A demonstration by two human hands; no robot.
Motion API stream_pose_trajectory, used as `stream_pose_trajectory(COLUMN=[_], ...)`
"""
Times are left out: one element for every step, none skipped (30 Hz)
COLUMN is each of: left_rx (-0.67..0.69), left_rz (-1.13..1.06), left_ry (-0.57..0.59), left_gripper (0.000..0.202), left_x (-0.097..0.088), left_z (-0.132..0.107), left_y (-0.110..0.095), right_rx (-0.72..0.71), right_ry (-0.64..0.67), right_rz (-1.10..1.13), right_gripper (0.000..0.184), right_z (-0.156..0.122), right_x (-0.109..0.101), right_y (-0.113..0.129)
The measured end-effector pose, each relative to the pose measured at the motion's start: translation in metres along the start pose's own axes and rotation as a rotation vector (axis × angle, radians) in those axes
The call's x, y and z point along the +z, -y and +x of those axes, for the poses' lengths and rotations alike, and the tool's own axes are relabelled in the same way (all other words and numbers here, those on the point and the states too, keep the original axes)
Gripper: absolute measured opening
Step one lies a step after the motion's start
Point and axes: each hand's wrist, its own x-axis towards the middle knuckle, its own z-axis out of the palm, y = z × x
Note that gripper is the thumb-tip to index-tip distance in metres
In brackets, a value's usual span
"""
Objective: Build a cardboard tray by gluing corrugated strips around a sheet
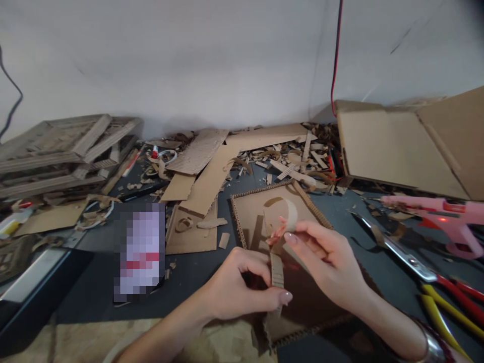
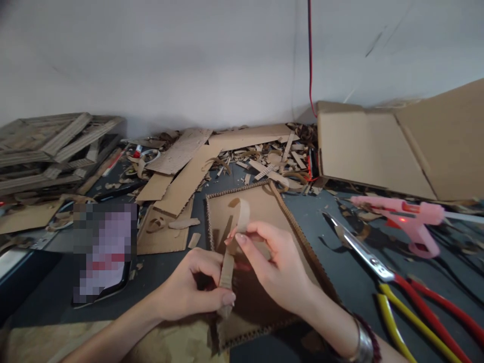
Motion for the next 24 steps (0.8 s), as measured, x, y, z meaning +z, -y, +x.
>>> stream_pose_trajectory(left_rx=[-0.010,-0.018,-0.021,-0.018,-0.013,-0.012,-0.021,-0.043,-0.071,-0.101,-0.129,-0.151,-0.166,-0.175,-0.180,-0.179,-0.171,-0.160,-0.149,-0.141,-0.137,-0.135,-0.136,-0.136], left_rz=[0.008,0.016,0.023,0.032,0.037,0.035,0.013,-0.030,-0.092,-0.162,-0.233,-0.294,-0.339,-0.367,-0.385,-0.393,-0.393,-0.386,-0.374,-0.362,-0.352,-0.342,-0.336,-0.332], left_ry=[-0.007,-0.015,-0.026,-0.038,-0.049,-0.055,-0.057,-0.057,-0.059,-0.062,-0.067,-0.074,-0.080,-0.084,-0.085,-0.088,-0.090,-0.090,-0.091,-0.091,-0.092,-0.092,-0.094,-0.096], left_gripper=[0.026,0.026,0.027,0.028,0.029,0.030,0.030,0.030,0.028,0.027,0.026,0.026,0.026,0.026,0.026,0.027,0.027,0.027,0.027,0.026,0.026,0.026,0.026,0.026], left_x=[-0.0005,-0.0010,-0.0015,-0.0020,-0.0023,-0.0024,-0.0023,-0.0020,-0.0015,-0.0010,-0.0005,0.0000,0.0002,0.0003,0.0002,-0.0001,-0.0005,-0.0010,-0.0015,-0.0020,-0.0024,-0.0028,-0.0030,-0.0032], left_z=[-0.0003,-0.0005,-0.0007,-0.0007,-0.0007,-0.0007,-0.0006,-0.0005,-0.0003,-0.0002,0.0000,0.0002,0.0004,0.0006,0.0008,0.0009,0.0009,0.0010,0.0010,0.0009,0.0009,0.0008,0.0007,0.0006], left_y=[0.0002,0.0003,0.0003,0.0002,0.0002,0.0001,0.0001,0.0001,0.0000,-0.0001,-0.0002,-0.0003,-0.0005,-0.0006,-0.0006,-0.0005,-0.0003,0.0000,0.0004,0.0008,0.0012,0.0015,0.0017,0.0017], right_rx=[-0.021,-0.046,-0.071,-0.092,-0.111,-0.123,-0.132,-0.138,-0.140,-0.138,-0.134,-0.128,-0.125,-0.124,-0.122,-0.118,-0.109,-0.097,-0.082,-0.063,-0.048,-0.040,-0.040,-0.058], right_ry=[0.012,0.019,0.023,0.029,0.040,0.052,0.063,0.070,0.067,0.052,0.029,0.010,0.000,0.000,0.013,0.035,0.058,0.076,0.082,0.079,0.066,0.052,0.041,0.037], right_rz=[-0.002,-0.009,-0.019,-0.030,-0.038,-0.045,-0.049,-0.055,-0.062,-0.070,-0.079,-0.084,-0.084,-0.077,-0.067,-0.057,-0.048,-0.042,-0.033,-0.019,-0.001,0.015,0.023,0.020], right_gripper=[0.007,0.006,0.005,0.005,0.005,0.004,0.004,0.007,0.009,0.011,0.011,0.010,0.009,0.008,0.008,0.010,0.011,0.010,0.010,0.009,0.008,0.009,0.011,0.013], right_z=[-0.0002,-0.0003,-0.0002,0.0001,0.0006,0.0013,0.0020,0.0028,0.0034,0.0039,0.0042,0.0043,0.0042,0.0039,0.0036,0.0032,0.0026,0.0021,0.0014,0.0007,-0.0001,-0.0008,-0.0014,-0.0019], right_x=[-0.0001,0.0001,0.0005,0.0011,0.0017,0.0023,0.0027,0.0029,0.0029,0.0026,0.0021,0.0015,0.0009,0.0003,-0.0002,-0.0006,-0.0008,-0.0009,-0.0010,-0.0010,-0.0010,-0.0011,-0.0013,-0.0016], right_y=[-0.0002,-0.0002,-0.0002,-0.0002,-0.0002,-0.0002,-0.0002,-0.0001,0.0000,0.0002,0.0003,0.0005,0.0005,0.0006,0.0005,0.0004,0.0002,-0.0002,-0.0006,-0.0011,-0.0016,-0.0020,-0.0022,-0.0020])
